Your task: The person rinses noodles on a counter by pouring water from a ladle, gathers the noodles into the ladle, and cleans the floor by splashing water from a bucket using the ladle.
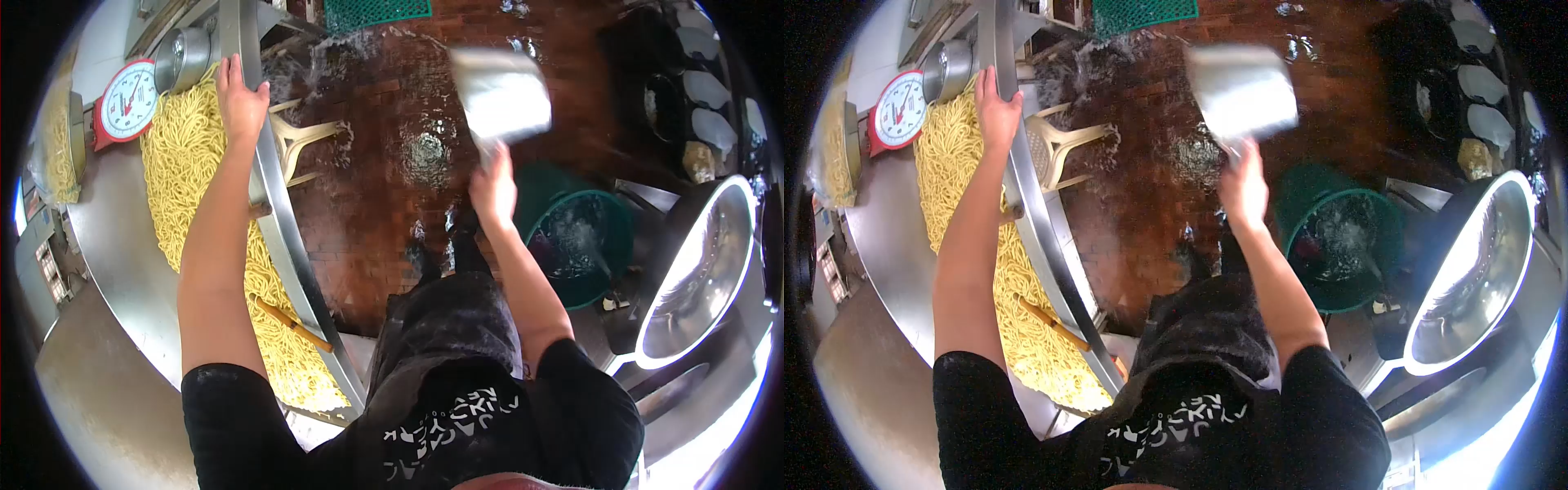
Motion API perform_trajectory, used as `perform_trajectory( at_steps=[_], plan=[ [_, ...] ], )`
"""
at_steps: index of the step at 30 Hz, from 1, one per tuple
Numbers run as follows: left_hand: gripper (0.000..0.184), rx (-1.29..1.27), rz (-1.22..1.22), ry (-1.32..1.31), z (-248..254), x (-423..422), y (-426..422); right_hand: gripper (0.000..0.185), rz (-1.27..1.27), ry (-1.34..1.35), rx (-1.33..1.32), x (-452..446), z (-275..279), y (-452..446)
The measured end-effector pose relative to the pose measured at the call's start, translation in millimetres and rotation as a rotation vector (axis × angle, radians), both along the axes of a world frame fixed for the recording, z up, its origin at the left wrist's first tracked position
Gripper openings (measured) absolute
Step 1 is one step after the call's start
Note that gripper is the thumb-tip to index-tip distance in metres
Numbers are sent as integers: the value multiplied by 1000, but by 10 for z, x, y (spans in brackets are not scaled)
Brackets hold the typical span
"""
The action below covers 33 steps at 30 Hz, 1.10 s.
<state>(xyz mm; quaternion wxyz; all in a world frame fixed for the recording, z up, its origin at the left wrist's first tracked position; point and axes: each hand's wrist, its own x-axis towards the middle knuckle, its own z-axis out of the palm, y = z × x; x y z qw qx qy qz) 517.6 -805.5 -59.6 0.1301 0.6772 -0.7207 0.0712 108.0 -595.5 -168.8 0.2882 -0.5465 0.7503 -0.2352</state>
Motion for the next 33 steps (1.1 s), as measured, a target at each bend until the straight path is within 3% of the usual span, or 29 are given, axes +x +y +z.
perform_trajectory(
  at_steps=[4, 5, 9, 10, 12, 15, 16, 22, 25, 28, 31, 33],
  plan=[
    [81, 25, 8, 19, 9, -27, -83, 60, -166, 136, 246, -1255, 9, 1537],
    [82, 32, 10, 15, 3, -17, -60, 62, -186, 222, 206, -1495, -78, 1974],
    [85, 50, 1, 6, 14, -13, -90, 63, -402, 275, 318, -1974, -444, 2871],
    [85, 48, -2, 9, 8, -15, -85, 65, -381, 397, 398, -2043, -636, 2910],
    [87, 56, -6, -9, -12, 3, -102, 52, -340, 367, 686, -2327, -1311, 3020],
    [87, 68, -8, -6, 1, -13, -98, 38, -56, 336, 1052, -2768, -2552, 3147],
    [88, 82, 4, -7, -1, -15, -102, 38, 25, 320, 1135, -2794, -2754, 2991],
    [88, 109, 32, -66, 27, -75, -100, 39, -129, 329, 1351, -2702, -3195, 2366],
    [89, 105, 23, -64, 4, -61, -118, 48, 293, 610, 872, -2863, -3595, 2722],
    [89, 107, 25, -88, -2, -19, -89, 37, -342, -148, 1001, -2775, -3019, 2513],
    [90, 103, 29, -93, 14, -46, -112, 36, -685, -308, 795, -2640, -2732, 2991],
    [90, 96, 37, -82, 31, -64, -105, 41, -659, -329, 570, -2437, -2129, 3102]
  ],
)
